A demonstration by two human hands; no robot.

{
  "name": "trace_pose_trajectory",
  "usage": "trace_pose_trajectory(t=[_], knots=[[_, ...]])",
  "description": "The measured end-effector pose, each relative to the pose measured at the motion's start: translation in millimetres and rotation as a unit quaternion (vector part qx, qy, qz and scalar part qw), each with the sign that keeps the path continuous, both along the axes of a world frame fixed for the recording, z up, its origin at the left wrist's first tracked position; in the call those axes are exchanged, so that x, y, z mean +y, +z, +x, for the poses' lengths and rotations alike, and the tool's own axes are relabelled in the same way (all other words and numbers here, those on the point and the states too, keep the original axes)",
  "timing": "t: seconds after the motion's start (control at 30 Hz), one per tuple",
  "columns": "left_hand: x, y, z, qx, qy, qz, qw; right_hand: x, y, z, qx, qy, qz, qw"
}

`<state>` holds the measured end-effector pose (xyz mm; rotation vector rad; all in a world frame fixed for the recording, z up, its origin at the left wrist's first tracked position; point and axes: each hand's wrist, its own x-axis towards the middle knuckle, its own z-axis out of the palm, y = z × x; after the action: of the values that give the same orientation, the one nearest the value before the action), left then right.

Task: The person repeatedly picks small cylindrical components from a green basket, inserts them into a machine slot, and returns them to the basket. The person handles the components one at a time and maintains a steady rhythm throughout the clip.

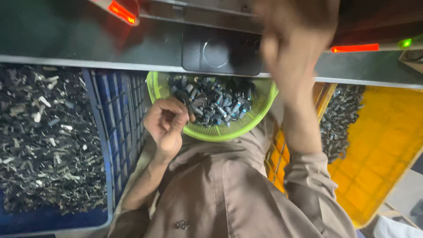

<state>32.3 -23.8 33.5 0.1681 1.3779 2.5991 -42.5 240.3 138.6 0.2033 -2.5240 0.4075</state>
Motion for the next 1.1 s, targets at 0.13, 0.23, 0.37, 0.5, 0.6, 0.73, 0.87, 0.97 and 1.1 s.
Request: trace_pose_trajectory(t=[0.13,0.23,0.37,0.5,0.6,0.73,0.87,0.97,1.1], knots=[[5.6,11.2,-5.3,0.024,-0.003,-0.081,0.996,-48.7,-27.5,60.8,-0.096,0.181,-0.285,0.936],[8.6,25.5,-11.9,0.092,-0.008,-0.124,0.988,-79.9,-71.4,92.8,-0.225,0.101,-0.433,0.867],[7.0,38.2,-16.1,0.267,0.02,-0.357,0.895,-90.9,-107.7,114.9,-0.206,0.058,-0.687,0.694],[9.8,34.7,-17.5,0.298,0.031,-0.352,0.887,-86.4,-115.3,125.0,-0.197,0.055,-0.74,0.64],[13.0,31.9,-21.9,0.377,0.061,-0.393,0.837,-86.0,-118.6,127.8,-0.195,0.066,-0.756,0.621],[4.0,44.1,-23.6,0.475,0.038,-0.427,0.768,-91.0,-128.5,124.9,-0.185,0.068,-0.794,0.576],[-11.4,57.6,-11.8,0.512,0.035,-0.377,0.771,-94.1,-134.0,122.0,-0.179,0.034,-0.916,0.358],[-11.7,48.0,-4.8,0.358,0.081,-0.378,0.85,-85.9,-125.6,115.1,-0.19,0.051,-0.919,0.342],[-15.6,24.6,-7.3,0.155,-0.041,-0.15,0.976,-53.3,-91.8,74.8,-0.086,0.141,-0.726,0.668]])
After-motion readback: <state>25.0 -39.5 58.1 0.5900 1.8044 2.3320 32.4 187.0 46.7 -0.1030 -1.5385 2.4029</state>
